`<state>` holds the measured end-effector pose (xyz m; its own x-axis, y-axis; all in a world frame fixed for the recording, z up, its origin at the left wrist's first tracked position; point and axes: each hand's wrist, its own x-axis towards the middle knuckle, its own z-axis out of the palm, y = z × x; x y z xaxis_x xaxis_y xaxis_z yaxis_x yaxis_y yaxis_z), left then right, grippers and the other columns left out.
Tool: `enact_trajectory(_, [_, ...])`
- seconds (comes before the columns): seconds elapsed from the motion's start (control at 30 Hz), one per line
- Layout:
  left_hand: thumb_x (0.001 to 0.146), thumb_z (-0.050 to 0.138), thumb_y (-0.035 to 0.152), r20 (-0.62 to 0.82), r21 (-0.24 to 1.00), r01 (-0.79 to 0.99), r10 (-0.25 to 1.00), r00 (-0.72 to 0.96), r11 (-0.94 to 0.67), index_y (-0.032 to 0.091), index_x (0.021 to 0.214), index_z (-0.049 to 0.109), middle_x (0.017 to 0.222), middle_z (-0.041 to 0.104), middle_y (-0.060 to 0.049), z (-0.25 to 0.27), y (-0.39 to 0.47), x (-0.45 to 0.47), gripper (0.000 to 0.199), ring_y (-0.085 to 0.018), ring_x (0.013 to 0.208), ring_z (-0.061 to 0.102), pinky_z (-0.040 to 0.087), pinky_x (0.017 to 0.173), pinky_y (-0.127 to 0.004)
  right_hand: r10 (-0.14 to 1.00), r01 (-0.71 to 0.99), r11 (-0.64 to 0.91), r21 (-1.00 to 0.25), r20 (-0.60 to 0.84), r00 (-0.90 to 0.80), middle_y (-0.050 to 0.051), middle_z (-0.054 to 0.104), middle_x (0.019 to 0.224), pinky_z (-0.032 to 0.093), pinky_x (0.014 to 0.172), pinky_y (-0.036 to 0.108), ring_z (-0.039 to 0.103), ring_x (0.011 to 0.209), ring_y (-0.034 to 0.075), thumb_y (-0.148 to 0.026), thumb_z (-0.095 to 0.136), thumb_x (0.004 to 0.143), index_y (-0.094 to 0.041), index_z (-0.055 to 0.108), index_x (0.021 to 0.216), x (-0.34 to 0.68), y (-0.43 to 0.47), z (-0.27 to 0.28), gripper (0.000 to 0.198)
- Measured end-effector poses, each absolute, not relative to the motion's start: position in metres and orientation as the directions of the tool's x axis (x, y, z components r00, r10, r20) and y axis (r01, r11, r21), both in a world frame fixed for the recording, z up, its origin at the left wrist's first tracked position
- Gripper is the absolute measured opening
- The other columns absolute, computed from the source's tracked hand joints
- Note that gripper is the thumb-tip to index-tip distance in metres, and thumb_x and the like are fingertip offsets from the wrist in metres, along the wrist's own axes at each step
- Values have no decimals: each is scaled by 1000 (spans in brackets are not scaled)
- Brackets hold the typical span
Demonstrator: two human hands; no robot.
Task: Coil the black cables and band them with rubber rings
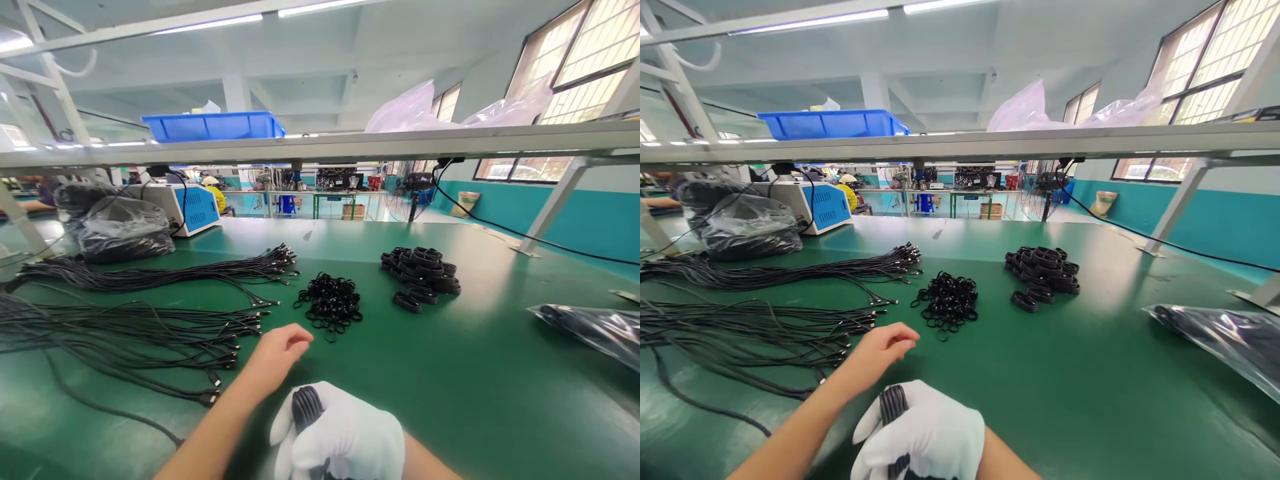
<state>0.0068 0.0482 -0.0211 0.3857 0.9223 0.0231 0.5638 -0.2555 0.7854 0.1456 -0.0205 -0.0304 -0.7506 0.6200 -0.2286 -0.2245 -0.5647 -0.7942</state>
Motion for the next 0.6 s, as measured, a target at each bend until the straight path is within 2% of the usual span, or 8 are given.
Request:
enact_trajectory(0.1, [77,60,17,17,744,608,917,398,-278,18,91,65,88,66,-2,-40,69,40,15,-19,85,60,46,80,-34,701,-336,-532,-777,-182,-689,5,65,67,47,40,22,61,50,15,-20,68,51,-10,56,85,145,-18,-37,38])
enact_trajectory(0.23, [87,57,28,-15,751,613,922,388,-245,16,104,59,109,60,-6,-58,76,58,21,-19,94,59,49,82,-40,763,-340,-488,-804,-204,-613,6,65,72,49,45,24,65,59,19,-22,69,50,-11,52,90,143,-19,-37,44])
enact_trajectory(0.27, [88,56,30,-24,769,599,927,374,-222,16,102,59,106,60,-5,-58,76,55,20,-18,92,59,50,79,-38,767,-324,-481,-814,-212,-606,6,65,74,49,46,24,65,60,19,-23,70,50,-11,52,91,143,-20,-35,46])
enact_trajectory(0.33, [85,58,29,-40,822,547,943,330,-157,15,85,59,87,60,-2,-54,72,43,14,-15,79,58,48,71,-32,796,-289,-444,-848,-225,-563,5,64,74,47,45,25,64,57,17,-23,69,51,-12,51,92,143,-20,-31,46])
enact_trajectory(0.4, [83,57,31,-64,889,451,954,293,-79,17,69,50,64,48,4,-45,63,26,21,-12,63,51,42,60,-25,860,-231,-363,-903,-229,-456,1,62,65,43,42,22,58,47,13,-21,63,55,-13,49,92,143,-18,-26,40])
enact_trajectory(0.43, [83,54,34,-81,922,386,955,286,-38,18,66,45,59,42,6,-41,56,17,25,-11,58,46,38,54,-23,899,-190,-321,-928,-235,-370,-2,60,58,40,41,21,53,41,10,-20,59,58,-14,49,92,143,-17,-24,36])
enact_trajectory(0.5, [82,49,42,-120,967,251,947,297,44,20,69,41,59,37,7,-34,39,4,27,-9,52,40,32,49,-21,961,-131,-251,-959,-230,-156,-4,56,54,34,39,20,46,37,7,-19,54,60,-15,48,92,142,-13,-22,33])
enact_trajectory(0.6, [78,52,48,-176,984,73,927,332,161,19,73,41,66,42,5,-32,12,-3,32,-7,52,39,30,48,-20,979,-114,-189,-975,-195,49,0,58,75,34,39,20,47,45,7,-19,54,58,-17,48,94,138,-9,-26,37])
